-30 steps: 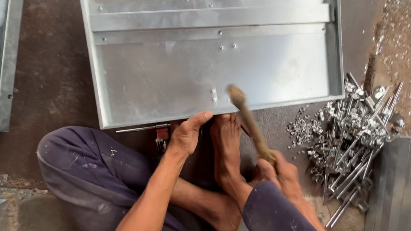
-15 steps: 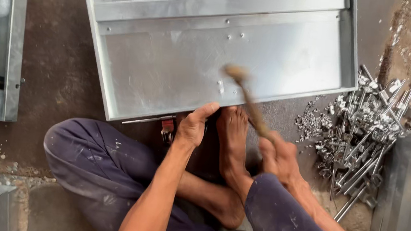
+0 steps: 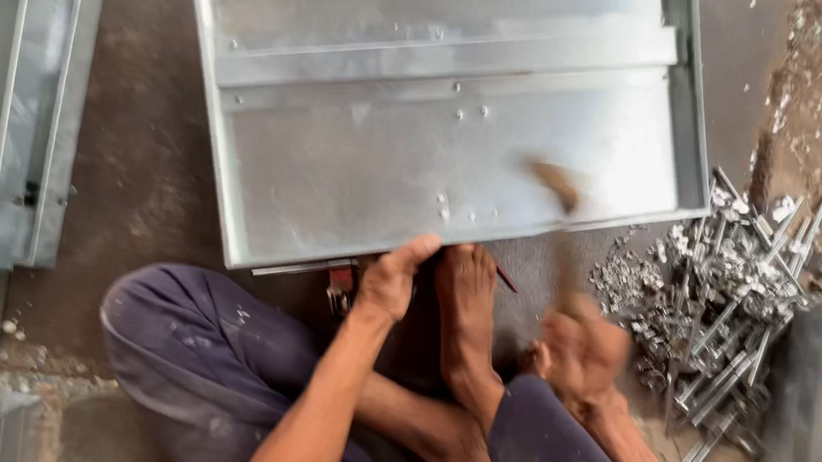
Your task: The person assembles a metal tray by attaching a sliding latch and other hardware to a metal sheet using a hammer and screws, then flips the tray to hammer the edges.
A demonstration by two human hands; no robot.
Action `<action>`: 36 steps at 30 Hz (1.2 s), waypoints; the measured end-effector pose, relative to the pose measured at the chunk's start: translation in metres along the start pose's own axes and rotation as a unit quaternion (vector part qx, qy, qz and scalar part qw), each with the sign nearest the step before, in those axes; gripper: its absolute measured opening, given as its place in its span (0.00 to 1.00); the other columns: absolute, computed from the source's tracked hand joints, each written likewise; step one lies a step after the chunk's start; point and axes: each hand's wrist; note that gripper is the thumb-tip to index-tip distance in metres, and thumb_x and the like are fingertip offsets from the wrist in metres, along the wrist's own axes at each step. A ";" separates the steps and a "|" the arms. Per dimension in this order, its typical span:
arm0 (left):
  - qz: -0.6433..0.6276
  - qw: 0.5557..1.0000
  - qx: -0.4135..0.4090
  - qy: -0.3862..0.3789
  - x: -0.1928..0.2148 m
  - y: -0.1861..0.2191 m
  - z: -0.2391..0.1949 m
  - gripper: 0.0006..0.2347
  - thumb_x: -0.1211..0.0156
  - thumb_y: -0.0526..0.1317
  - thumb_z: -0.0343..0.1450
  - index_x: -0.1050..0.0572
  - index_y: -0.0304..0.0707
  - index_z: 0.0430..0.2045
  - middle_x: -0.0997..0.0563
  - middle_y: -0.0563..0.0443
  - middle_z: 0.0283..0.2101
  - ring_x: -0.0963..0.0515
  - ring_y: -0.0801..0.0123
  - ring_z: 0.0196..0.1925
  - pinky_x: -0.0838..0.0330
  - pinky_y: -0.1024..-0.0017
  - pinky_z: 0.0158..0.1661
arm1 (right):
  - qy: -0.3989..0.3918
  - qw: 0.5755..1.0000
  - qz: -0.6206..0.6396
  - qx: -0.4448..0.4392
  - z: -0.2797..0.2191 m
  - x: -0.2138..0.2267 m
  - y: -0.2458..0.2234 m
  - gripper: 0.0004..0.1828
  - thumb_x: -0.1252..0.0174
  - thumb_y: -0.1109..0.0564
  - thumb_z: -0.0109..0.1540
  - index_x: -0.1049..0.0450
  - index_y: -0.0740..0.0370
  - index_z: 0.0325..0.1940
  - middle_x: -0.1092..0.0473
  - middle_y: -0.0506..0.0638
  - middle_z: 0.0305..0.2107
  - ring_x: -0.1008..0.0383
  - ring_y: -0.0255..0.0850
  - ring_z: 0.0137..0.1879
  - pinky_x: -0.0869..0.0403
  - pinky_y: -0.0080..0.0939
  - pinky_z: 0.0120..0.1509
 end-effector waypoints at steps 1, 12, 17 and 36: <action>-0.007 1.000 0.003 -0.012 0.005 -0.004 -0.001 0.19 0.31 0.31 0.64 0.24 0.36 0.50 0.22 0.53 0.51 0.24 0.65 0.56 0.31 0.66 0.61 | -0.026 0.998 -0.022 -0.062 -0.009 0.001 -0.002 0.19 0.48 0.48 0.69 0.28 0.69 0.39 0.28 0.52 0.23 0.27 0.40 0.24 0.29 0.34 0.22; -0.006 0.998 0.054 0.034 -0.017 0.014 0.000 0.14 0.34 0.34 0.63 0.21 0.33 0.42 0.18 0.52 0.46 0.20 0.65 0.51 0.27 0.69 0.58 | -0.041 0.937 -0.269 -0.217 -0.101 0.054 0.062 0.15 0.46 0.48 0.67 0.26 0.62 0.42 0.33 0.49 0.15 0.34 0.40 0.16 0.35 0.42 0.22; -0.018 0.995 0.082 0.045 -0.040 0.039 -0.004 0.11 0.37 0.34 0.64 0.22 0.28 0.38 0.18 0.45 0.40 0.17 0.59 0.43 0.23 0.61 0.52 | -0.011 0.885 -0.439 -0.155 -0.099 0.064 0.080 0.19 0.41 0.47 0.64 0.27 0.64 0.50 0.25 0.58 0.36 0.25 0.50 0.35 0.26 0.48 0.35; 0.021 0.996 0.080 0.043 -0.112 0.130 0.052 0.08 0.32 0.39 0.64 0.27 0.41 0.27 0.24 0.52 0.26 0.22 0.67 0.26 0.34 0.75 0.24 | -0.277 0.953 -0.110 -0.047 0.183 -0.093 -0.021 0.28 0.25 0.50 0.48 0.23 0.63 0.47 0.25 0.59 0.36 0.24 0.51 0.39 0.25 0.52 0.43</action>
Point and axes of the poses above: each hand's wrist, its own z-axis towards the middle knuckle, its own x-axis out of the back of the hand, y = z × x
